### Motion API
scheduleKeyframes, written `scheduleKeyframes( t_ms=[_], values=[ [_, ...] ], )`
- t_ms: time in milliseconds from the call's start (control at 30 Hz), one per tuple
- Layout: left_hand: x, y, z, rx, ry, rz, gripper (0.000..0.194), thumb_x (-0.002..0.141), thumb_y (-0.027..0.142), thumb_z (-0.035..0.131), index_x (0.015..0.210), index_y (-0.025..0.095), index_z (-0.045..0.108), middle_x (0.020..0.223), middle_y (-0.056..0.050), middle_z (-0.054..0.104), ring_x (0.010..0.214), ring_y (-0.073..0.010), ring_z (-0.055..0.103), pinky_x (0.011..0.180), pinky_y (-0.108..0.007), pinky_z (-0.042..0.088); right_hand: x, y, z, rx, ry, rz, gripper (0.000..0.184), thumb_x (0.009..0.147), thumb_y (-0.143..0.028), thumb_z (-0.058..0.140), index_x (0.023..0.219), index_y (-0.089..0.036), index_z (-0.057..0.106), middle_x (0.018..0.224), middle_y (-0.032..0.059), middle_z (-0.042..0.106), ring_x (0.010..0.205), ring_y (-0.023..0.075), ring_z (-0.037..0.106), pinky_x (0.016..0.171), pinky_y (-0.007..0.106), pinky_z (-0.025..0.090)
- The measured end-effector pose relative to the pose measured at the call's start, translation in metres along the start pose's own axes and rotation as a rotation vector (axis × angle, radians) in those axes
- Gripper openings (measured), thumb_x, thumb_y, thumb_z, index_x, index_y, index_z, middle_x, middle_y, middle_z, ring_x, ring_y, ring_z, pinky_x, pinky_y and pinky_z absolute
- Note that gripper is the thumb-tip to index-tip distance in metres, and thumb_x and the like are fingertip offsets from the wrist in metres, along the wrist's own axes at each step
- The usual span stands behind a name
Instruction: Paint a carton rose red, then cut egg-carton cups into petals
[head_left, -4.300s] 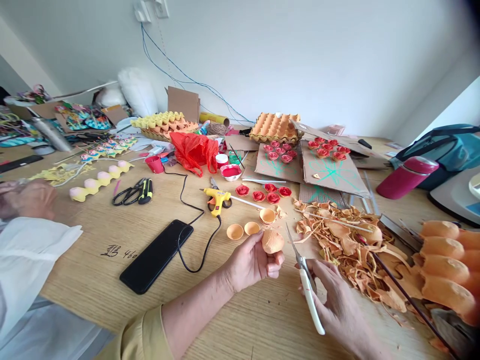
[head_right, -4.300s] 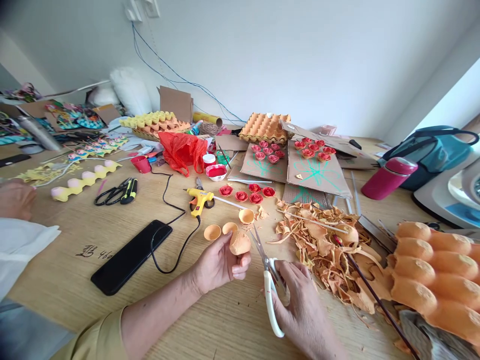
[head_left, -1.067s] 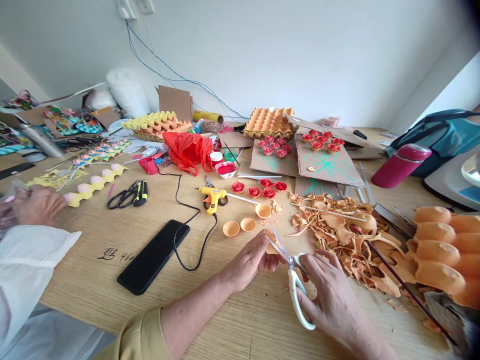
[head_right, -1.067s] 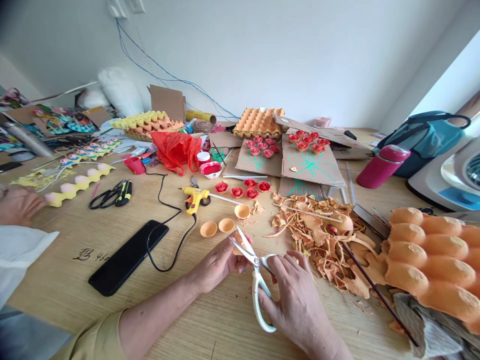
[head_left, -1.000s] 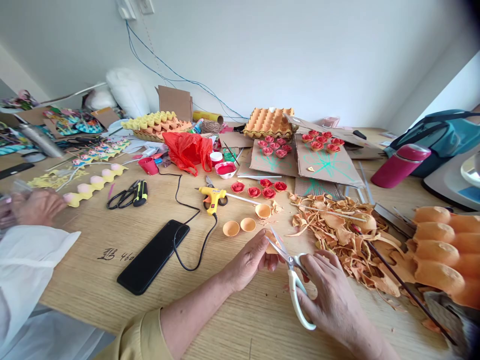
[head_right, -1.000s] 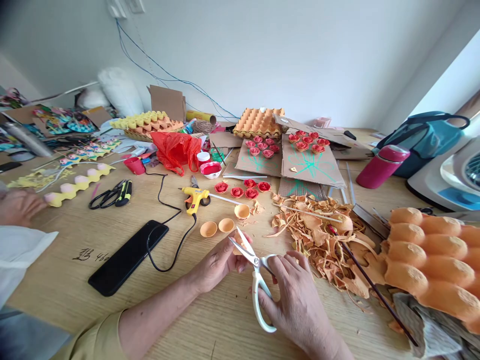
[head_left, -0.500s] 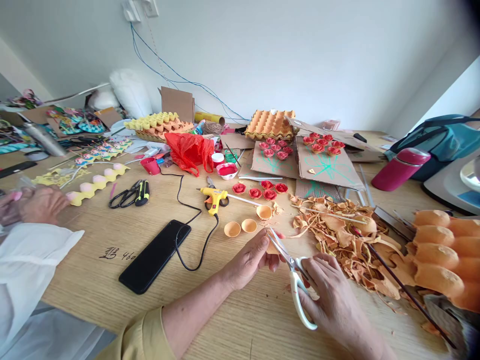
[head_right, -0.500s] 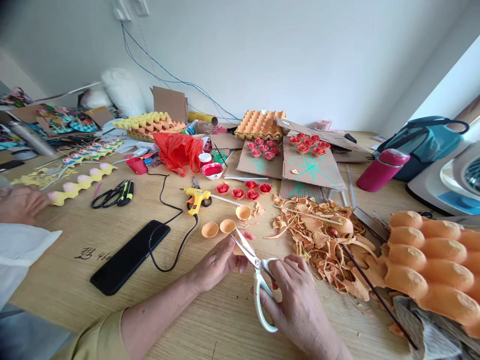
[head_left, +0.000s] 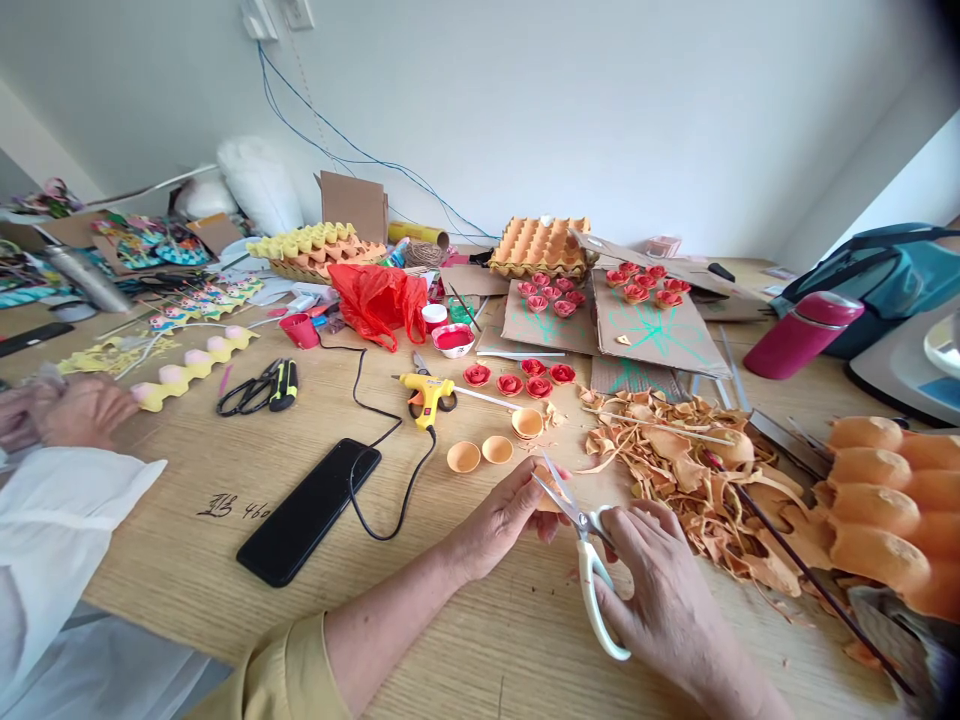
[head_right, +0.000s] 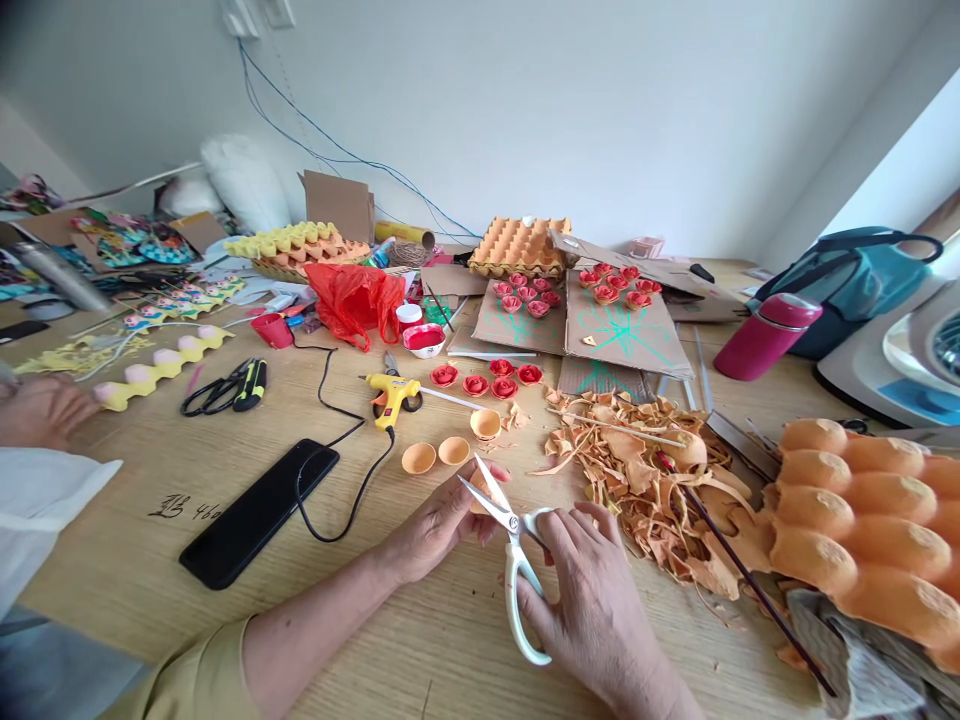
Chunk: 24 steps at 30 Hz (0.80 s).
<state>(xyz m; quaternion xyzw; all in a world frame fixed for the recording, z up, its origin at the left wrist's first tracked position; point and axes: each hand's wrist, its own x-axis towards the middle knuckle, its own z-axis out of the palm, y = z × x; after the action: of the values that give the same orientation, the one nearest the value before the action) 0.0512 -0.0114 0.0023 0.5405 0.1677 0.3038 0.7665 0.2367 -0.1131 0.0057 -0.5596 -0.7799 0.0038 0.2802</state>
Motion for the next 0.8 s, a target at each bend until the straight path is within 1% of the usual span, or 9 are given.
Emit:
scheduleKeyframes(
  t_ms=[133, 267, 467, 633, 733, 800],
  values=[
    [-0.0007, 0.0001, -0.0013, -0.012, -0.021, -0.003, 0.055, 0.093, 0.065, 0.050, 0.122, 0.018, 0.055, 0.090, -0.005, 0.063, 0.070, -0.0128, 0.052, 0.070, -0.028, 0.041, -0.0010, -0.0008, -0.0001, 0.043, -0.011, 0.009, 0.021, 0.088, -0.027, 0.058, 0.079, -0.024, 0.039, 0.070, -0.0034, 0.050, 0.066, 0.0160, 0.047, 0.080, 0.039, 0.040],
    [-0.0008, 0.0017, -0.0019, -0.009, -0.041, -0.001, 0.055, 0.095, 0.063, 0.048, 0.125, 0.017, 0.053, 0.094, -0.007, 0.064, 0.070, -0.0127, 0.052, 0.070, -0.028, 0.042, -0.0027, -0.0015, 0.0001, 0.077, -0.015, 0.019, 0.023, 0.090, -0.029, 0.057, 0.078, -0.024, 0.038, 0.071, -0.0028, 0.049, 0.068, 0.0170, 0.049, 0.077, 0.037, 0.040],
    [-0.0013, 0.0054, -0.0043, 0.025, -0.053, 0.019, 0.056, 0.095, 0.060, 0.049, 0.133, 0.019, 0.053, 0.095, -0.005, 0.057, 0.072, -0.0121, 0.052, 0.072, -0.028, 0.043, -0.0058, -0.0009, -0.0006, 0.117, -0.050, 0.022, 0.026, 0.092, -0.030, 0.059, 0.078, -0.024, 0.038, 0.072, -0.0021, 0.047, 0.071, 0.0173, 0.046, 0.071, 0.033, 0.038],
    [-0.0005, 0.0047, -0.0066, 0.037, -0.062, 0.046, 0.057, 0.096, 0.058, 0.049, 0.138, 0.020, 0.051, 0.093, -0.005, 0.056, 0.072, -0.0122, 0.053, 0.072, -0.028, 0.045, -0.0064, 0.0003, -0.0011, 0.131, -0.071, -0.002, 0.026, 0.094, -0.030, 0.058, 0.078, -0.023, 0.038, 0.073, -0.0014, 0.047, 0.071, 0.0174, 0.045, 0.069, 0.033, 0.039],
    [-0.0004, 0.0051, -0.0072, 0.009, -0.070, 0.067, 0.055, 0.096, 0.057, 0.051, 0.139, 0.022, 0.052, 0.097, -0.005, 0.056, 0.072, -0.0112, 0.053, 0.073, -0.028, 0.046, -0.0051, -0.0006, -0.0008, 0.148, -0.080, -0.006, 0.025, 0.097, -0.029, 0.054, 0.079, -0.023, 0.039, 0.072, -0.0015, 0.048, 0.070, 0.0167, 0.046, 0.067, 0.031, 0.039],
    [-0.0006, 0.0064, -0.0070, 0.007, -0.072, 0.070, 0.056, 0.095, 0.057, 0.053, 0.140, 0.024, 0.051, 0.099, -0.005, 0.056, 0.072, -0.0110, 0.053, 0.074, -0.028, 0.046, -0.0040, -0.0015, -0.0010, 0.155, -0.064, -0.010, 0.024, 0.098, -0.027, 0.053, 0.079, -0.023, 0.039, 0.070, -0.0021, 0.048, 0.069, 0.0161, 0.047, 0.068, 0.031, 0.041]
  ],
)
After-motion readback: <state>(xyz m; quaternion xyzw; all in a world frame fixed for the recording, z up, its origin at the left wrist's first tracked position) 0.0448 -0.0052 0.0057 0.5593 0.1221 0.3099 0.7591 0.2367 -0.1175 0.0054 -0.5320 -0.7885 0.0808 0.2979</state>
